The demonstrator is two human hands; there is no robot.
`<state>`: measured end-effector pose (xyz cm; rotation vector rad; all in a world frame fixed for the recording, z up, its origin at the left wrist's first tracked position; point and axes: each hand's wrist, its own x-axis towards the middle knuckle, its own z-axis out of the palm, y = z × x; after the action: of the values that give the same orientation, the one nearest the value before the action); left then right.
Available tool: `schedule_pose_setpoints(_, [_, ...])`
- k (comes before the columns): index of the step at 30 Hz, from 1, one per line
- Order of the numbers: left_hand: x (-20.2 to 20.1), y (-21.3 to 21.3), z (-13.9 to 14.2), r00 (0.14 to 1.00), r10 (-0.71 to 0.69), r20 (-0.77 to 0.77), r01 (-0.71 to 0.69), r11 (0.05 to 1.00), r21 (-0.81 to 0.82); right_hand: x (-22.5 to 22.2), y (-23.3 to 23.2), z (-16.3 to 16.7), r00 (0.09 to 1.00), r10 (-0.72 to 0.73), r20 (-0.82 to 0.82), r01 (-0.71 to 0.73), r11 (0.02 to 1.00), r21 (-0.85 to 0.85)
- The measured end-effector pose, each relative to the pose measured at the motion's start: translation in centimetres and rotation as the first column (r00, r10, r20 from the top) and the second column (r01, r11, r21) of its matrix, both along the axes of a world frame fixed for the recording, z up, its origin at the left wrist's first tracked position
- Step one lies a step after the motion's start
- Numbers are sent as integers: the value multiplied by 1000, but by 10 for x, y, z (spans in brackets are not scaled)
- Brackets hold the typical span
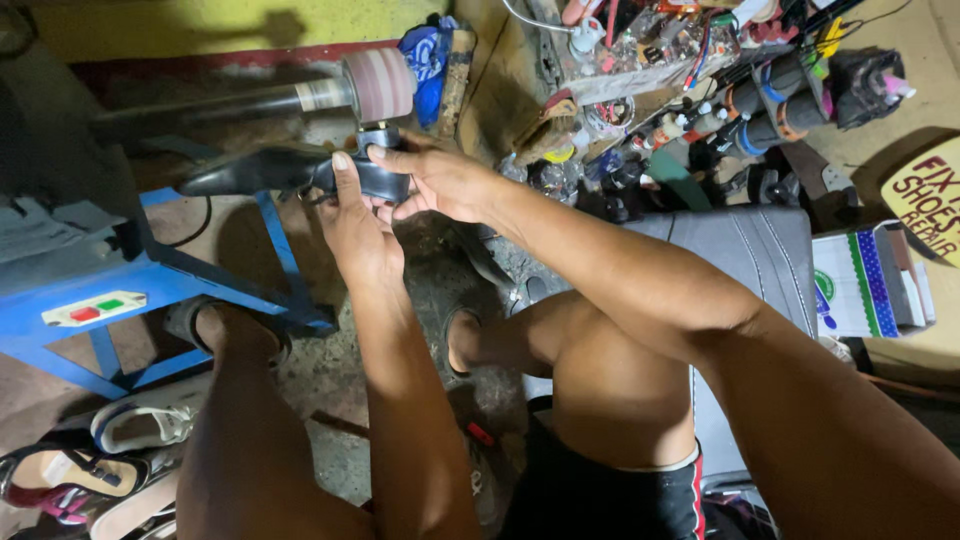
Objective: The person uses a bench grinder to smooth and shape the heel of a black high-heeled shoe. They hold the shoe with both hands, pressing the heel against the rotating wheel to grind down the surface. The person repeatedly adjusts the shoe's angle to work on different parts of the heel.
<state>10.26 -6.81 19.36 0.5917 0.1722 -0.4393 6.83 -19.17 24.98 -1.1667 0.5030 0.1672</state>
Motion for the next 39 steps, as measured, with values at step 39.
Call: schedule_pose_setpoints(39, [2,-10,-18,1000,17,14,-17,1000,8,-2,-6,-5,995,17,98,-22,999,50])
